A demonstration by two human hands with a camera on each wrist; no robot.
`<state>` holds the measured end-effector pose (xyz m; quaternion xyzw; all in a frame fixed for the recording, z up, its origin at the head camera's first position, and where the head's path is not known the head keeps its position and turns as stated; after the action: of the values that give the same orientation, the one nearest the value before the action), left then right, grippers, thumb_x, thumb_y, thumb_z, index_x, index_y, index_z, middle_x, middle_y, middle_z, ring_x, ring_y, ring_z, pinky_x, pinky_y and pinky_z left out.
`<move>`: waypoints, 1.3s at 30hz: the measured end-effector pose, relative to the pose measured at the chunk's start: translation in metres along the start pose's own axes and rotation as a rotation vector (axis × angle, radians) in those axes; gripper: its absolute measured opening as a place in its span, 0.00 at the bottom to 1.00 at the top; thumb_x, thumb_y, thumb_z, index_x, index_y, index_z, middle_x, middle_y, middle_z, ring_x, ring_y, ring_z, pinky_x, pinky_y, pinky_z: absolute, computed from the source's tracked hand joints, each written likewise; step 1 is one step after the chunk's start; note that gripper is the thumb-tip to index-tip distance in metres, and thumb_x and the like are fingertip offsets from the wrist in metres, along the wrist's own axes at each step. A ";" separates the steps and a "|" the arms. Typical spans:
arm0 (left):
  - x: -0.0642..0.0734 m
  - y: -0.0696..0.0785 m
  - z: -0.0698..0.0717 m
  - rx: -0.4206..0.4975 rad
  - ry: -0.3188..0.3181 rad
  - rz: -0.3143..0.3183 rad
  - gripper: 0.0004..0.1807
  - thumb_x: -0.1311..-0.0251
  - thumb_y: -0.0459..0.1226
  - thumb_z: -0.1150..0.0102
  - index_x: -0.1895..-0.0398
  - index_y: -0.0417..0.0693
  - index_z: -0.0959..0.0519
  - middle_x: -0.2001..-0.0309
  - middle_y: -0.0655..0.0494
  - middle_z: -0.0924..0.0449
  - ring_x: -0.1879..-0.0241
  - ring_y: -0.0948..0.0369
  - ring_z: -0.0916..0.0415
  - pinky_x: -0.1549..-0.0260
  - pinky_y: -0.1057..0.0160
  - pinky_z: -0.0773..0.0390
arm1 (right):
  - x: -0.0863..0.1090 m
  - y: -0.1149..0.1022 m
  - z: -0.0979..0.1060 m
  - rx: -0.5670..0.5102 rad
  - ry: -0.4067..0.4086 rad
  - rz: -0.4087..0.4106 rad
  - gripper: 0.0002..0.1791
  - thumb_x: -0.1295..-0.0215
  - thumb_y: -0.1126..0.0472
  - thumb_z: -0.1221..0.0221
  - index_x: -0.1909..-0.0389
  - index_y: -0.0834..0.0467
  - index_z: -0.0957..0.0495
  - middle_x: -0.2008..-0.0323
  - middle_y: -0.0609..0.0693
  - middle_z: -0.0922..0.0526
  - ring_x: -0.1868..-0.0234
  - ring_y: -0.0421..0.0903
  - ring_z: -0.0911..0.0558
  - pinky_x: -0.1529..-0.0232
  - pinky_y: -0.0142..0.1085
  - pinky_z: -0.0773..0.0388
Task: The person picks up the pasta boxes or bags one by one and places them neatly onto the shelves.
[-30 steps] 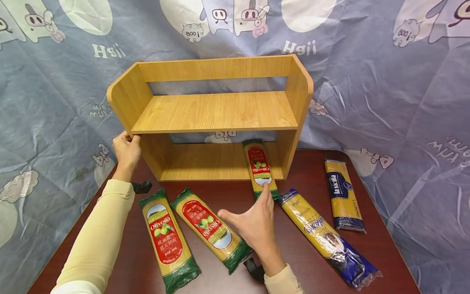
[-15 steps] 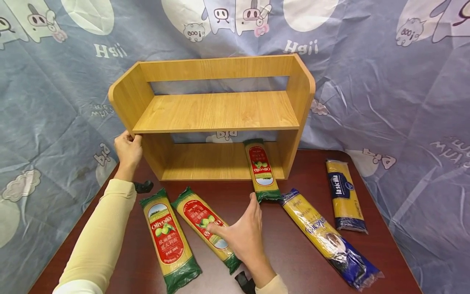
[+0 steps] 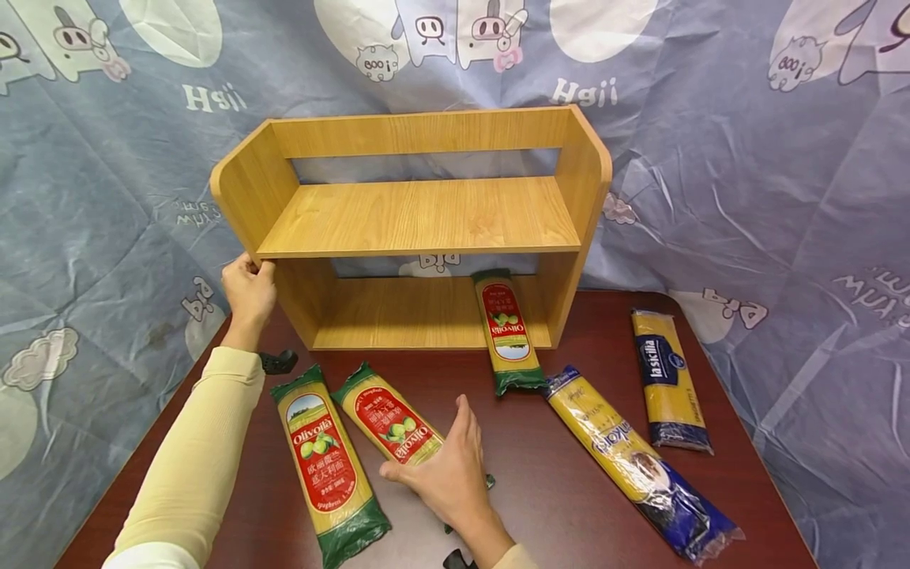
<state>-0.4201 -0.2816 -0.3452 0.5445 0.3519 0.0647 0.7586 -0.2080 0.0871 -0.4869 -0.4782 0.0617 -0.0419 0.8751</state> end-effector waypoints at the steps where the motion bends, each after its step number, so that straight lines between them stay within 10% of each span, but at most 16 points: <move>1: 0.000 -0.001 0.000 -0.002 -0.001 0.005 0.11 0.34 0.31 0.43 0.56 0.38 0.13 0.64 0.44 0.13 0.71 0.65 0.21 0.74 0.73 0.27 | 0.000 0.001 -0.002 -0.001 -0.002 -0.001 0.84 0.77 0.26 0.21 0.20 0.60 0.55 0.25 0.58 0.42 0.27 0.63 0.40 0.37 0.65 0.35; 39: 0.001 0.001 0.001 -0.004 0.011 0.007 0.09 0.35 0.31 0.43 0.60 0.37 0.14 0.73 0.47 0.17 0.76 0.66 0.27 0.81 0.72 0.33 | -0.012 0.023 -0.021 0.211 -0.038 0.009 0.85 0.79 0.22 0.23 0.21 0.64 0.51 0.27 0.66 0.40 0.27 0.65 0.39 0.34 0.63 0.39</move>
<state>-0.4186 -0.2813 -0.3449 0.5439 0.3539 0.0711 0.7575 -0.2230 0.0833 -0.5166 -0.3840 0.0426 -0.0351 0.9217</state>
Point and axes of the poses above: each hand's wrist, its own x-axis away from the middle knuckle, its own z-axis out of the back of the hand, y = z × x, the point moved 10 cm from there along -x, towards the middle knuckle
